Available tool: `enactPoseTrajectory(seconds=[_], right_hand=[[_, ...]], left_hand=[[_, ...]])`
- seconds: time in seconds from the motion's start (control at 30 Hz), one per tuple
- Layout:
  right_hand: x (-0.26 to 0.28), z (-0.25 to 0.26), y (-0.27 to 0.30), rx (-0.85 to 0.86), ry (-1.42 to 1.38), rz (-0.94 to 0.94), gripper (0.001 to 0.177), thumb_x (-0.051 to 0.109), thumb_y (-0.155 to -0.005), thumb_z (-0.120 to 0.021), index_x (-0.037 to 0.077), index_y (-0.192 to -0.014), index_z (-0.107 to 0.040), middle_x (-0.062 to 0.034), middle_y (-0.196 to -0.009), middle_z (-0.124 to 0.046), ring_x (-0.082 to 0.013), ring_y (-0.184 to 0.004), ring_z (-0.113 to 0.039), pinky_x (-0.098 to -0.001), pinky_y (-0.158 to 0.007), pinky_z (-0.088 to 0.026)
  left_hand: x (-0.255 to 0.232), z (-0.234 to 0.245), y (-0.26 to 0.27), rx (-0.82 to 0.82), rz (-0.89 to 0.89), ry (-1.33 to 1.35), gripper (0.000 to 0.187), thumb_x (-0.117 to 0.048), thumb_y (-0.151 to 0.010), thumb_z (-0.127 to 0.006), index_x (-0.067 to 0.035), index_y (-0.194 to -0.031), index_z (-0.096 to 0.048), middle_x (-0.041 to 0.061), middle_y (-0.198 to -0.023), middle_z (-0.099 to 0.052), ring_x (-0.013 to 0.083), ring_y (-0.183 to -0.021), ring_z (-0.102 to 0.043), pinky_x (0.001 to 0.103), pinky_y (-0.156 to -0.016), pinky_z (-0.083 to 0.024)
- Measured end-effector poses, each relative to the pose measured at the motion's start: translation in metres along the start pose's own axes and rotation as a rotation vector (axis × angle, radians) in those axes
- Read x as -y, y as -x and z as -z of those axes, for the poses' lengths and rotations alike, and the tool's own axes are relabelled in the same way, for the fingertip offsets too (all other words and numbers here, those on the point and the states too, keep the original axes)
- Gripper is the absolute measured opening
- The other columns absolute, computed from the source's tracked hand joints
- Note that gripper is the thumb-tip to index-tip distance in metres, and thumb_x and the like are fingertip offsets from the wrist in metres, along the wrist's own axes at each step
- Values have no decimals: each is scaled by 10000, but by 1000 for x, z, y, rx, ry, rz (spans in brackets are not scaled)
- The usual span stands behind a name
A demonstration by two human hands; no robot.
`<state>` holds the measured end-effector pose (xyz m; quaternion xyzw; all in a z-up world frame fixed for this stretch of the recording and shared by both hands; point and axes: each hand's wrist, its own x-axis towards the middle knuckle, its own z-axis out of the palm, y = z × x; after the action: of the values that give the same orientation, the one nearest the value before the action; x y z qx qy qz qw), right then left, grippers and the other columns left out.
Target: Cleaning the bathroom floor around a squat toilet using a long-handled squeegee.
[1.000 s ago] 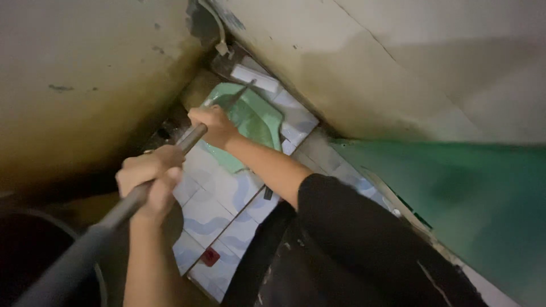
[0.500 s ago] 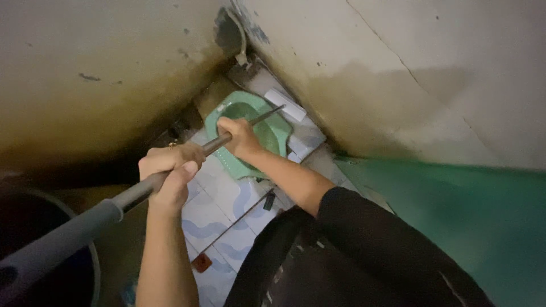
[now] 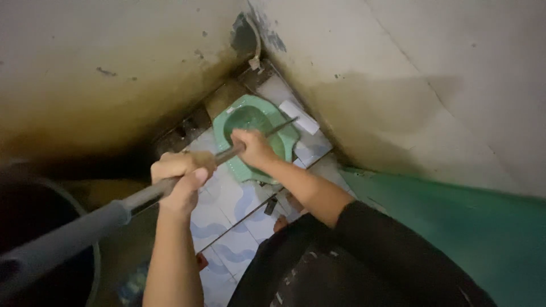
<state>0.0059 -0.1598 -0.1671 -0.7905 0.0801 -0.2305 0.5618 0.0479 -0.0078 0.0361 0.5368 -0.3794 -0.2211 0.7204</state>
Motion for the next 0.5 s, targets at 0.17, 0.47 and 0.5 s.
enactPoseTrajectory(seconds=[0.17,0.47,0.5], right_hand=[[-27,-26,-65,57,-27,21,137,55,-845,-670,51,-824,-535,-159,-717,-556,-332,-656,-565,-422,-593,-430],[-12,-32,-46,108,-10,8,124,42,-716,-640,55,-772,-530,-152,-683,-566,-346,-636,-560,-424,-572,-428],[-5,-30,-31,50,-5,31,115,42,-706,-642,68,-779,-557,-147,-700,-591,-353,-653,-585,-415,-558,-430]], left_hand=[[20,28,-21,-2,-65,-258,368,-170,-874,-677,8,-621,-477,78,-605,-517,200,-550,-502,342,-592,-461],[4,33,-12,-42,-23,-186,394,-153,-918,-659,-17,-624,-436,81,-648,-512,204,-608,-493,367,-655,-442],[-2,31,-6,-31,-35,-109,397,-147,-909,-669,-13,-615,-439,72,-630,-506,198,-586,-474,377,-658,-448]])
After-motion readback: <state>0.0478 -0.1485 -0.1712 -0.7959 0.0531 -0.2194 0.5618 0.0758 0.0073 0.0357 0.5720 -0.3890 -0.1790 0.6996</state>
